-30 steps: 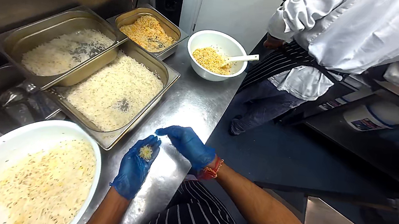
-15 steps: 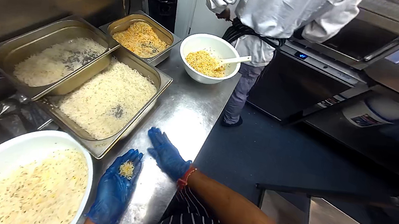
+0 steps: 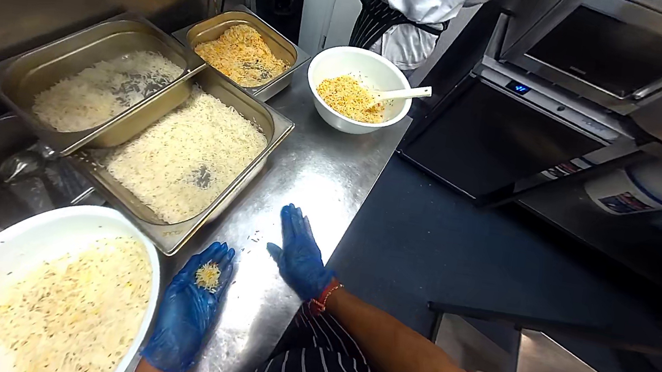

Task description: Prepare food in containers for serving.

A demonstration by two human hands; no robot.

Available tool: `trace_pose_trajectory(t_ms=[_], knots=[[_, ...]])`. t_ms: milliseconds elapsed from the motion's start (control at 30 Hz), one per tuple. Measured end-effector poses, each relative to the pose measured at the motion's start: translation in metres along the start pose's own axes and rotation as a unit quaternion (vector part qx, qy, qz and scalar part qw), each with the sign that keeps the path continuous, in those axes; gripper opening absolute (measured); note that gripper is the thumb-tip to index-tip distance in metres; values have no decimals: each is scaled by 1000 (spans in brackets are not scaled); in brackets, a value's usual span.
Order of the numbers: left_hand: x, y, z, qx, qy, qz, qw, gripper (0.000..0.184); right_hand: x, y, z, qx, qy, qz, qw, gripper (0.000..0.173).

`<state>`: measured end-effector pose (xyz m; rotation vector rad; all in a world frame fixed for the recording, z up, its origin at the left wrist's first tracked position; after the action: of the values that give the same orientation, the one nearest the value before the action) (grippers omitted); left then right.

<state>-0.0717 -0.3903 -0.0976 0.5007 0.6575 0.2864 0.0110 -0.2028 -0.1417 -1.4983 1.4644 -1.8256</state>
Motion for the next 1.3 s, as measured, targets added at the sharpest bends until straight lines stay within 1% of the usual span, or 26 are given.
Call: trace_pose_trajectory(t_ms=[33,67,100,133,167,233,300,333,367,433,500,600,667,733,833,967,1000,1067,1133,1167,1200,1233,1300], knots=[[0,1,0,3,1,-2,1000,38,2,7,1,18,4,36,999,99],[-1,1,0,7,3,-6,1000,38,10,13,1,31,-7,51,998,110],[0,2,0,9,4,-8,1000,38,21,21,-1,52,-22,57,997,115],[0,2,1,8,5,-9,1000,38,32,28,-4,73,-38,57,995,114],[0,2,2,8,7,-9,1000,38,43,34,-9,85,-55,47,994,108],[0,2,3,8,8,-7,1000,38,62,42,-18,93,-109,5,990,86],[0,1,3,4,10,-11,1000,38,74,47,-17,119,-183,-25,976,63],[-1,-1,3,1,10,-10,1000,38,75,45,-13,124,-223,-38,966,56],[-2,-1,3,-1,11,-8,1000,38,73,41,-8,120,-262,-51,956,55],[-4,0,3,-3,9,-5,1000,38,58,27,4,136,-307,-80,939,63],[-4,2,1,1,7,-2,1000,38,40,8,13,156,-329,-102,926,57],[0,2,-3,1,2,-7,1000,38,27,-11,21,153,-355,-94,917,40],[3,3,-6,-3,-2,-13,1000,37,26,-19,19,162,-345,-69,922,34],[8,3,-9,-9,-7,-19,1000,36,27,-24,16,181,-313,-54,931,32],[15,3,-16,-6,-19,-14,1000,36,29,-23,7,186,-263,-25,946,30],[23,7,-20,-1,-30,-21,999,36,17,-23,-24,198,-155,31,967,33],[24,9,-21,-1,-30,-25,999,35,11,-26,-34,198,-117,22,973,31],[25,11,-24,10,-27,-34,999,36,-3,-34,-49,172,-7,-41,984,27],[28,15,-26,17,-28,-30,999,37,-8,-46,-56,127,95,-139,978,21],[29,18,-26,18,-30,-28,999,37,2,-55,-55,122,120,-186,968,19],[30,22,-26,19,-33,-28,999,37,20,-64,-52,129,121,-227,958,17],[31,25,-24,19,-34,-30,999,37,42,-71,-48,142,99,-258,950,17],[33,30,-19,21,-33,-31,999,36,83,-79,-39,163,7,-279,946,19]])
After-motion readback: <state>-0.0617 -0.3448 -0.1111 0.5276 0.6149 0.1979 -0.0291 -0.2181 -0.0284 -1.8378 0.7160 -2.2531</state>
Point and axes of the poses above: each hand's wrist, its own z-axis away from the middle knuckle, its own y-axis out of the palm, x = y × z, the point moved 8 cm from there along -z, towards the middle knuckle, and after that the axes turned 8 degrees about -x, right-handed, at the moved point
